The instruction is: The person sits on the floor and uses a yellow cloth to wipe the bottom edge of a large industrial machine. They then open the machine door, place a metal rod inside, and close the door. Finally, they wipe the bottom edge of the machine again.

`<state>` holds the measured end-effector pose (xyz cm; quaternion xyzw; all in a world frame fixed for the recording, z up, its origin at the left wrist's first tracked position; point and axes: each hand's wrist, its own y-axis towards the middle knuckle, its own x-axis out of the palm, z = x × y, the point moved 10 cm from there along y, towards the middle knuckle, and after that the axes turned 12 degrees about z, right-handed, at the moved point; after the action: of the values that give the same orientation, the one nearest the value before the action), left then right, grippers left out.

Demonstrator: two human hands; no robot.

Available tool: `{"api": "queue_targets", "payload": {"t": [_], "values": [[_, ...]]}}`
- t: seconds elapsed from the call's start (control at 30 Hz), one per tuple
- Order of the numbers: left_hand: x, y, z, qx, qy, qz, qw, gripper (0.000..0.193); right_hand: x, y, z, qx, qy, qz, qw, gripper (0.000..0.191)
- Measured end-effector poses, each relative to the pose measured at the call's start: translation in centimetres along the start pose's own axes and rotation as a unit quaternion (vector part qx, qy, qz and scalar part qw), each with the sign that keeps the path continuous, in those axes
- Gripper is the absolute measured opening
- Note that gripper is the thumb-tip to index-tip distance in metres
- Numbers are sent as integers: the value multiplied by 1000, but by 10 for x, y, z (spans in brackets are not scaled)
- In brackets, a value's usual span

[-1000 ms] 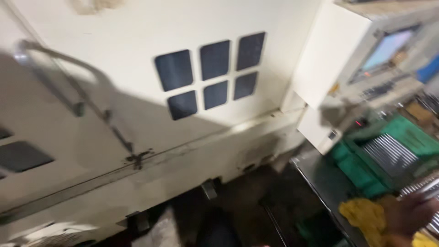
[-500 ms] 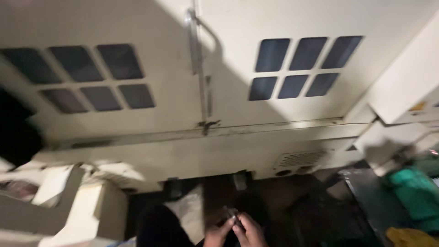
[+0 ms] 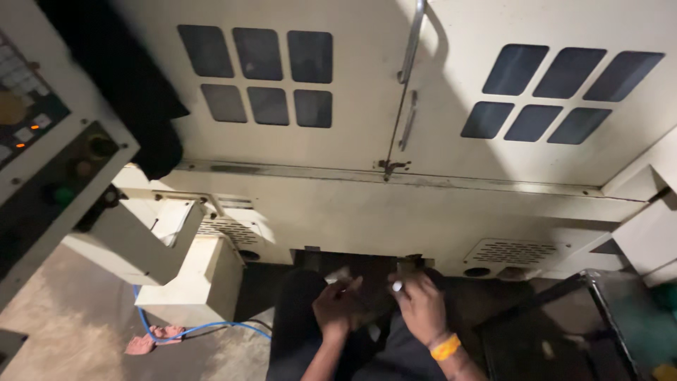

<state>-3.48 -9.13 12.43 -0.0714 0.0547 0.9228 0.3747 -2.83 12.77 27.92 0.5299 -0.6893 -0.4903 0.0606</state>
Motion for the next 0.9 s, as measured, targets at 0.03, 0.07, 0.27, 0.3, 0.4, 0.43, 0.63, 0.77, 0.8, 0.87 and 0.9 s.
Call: {"api": "queue_targets", "payload": {"t": [0.03, 0.07, 0.27, 0.3, 0.4, 0.43, 0.63, 0.77, 0.8, 0.87, 0.9], "values": [[-5, 4, 2, 4, 20, 8, 1000, 35, 7, 1, 6, 36, 10, 39, 999, 18], [-10, 9, 2, 8, 40, 16, 999, 38, 14, 0, 12, 73, 20, 78, 994, 18], [-13, 41, -11, 74, -65, 58, 993, 40, 123, -34, 48, 183, 33, 6, 982, 20], [-7, 50, -28, 48, -22, 56, 997, 39, 129, -35, 46, 126, 50, 32, 990, 22], [21, 80, -73, -13, 15, 45, 999, 35, 146, -43, 65, 44, 45, 85, 994, 24], [32, 91, -87, -34, 22, 35, 999, 34, 152, -51, 87, 88, 11, 85, 992, 21], [90, 78, -185, -377, -57, -71, 922, 32, 194, -95, 187, 221, 87, -12, 971, 36], [121, 79, -189, -397, -104, -98, 907, 30, 212, -112, 260, 448, 161, 9, 879, 44], [126, 83, -188, -401, -107, -101, 904, 30, 218, -118, 275, 532, 151, 23, 832, 41], [134, 89, -187, -410, -112, -103, 900, 30, 229, -109, 279, 573, 174, 26, 801, 35], [137, 89, -188, -414, -113, -99, 898, 31, 233, -107, 279, 590, 188, 28, 784, 32]]}}
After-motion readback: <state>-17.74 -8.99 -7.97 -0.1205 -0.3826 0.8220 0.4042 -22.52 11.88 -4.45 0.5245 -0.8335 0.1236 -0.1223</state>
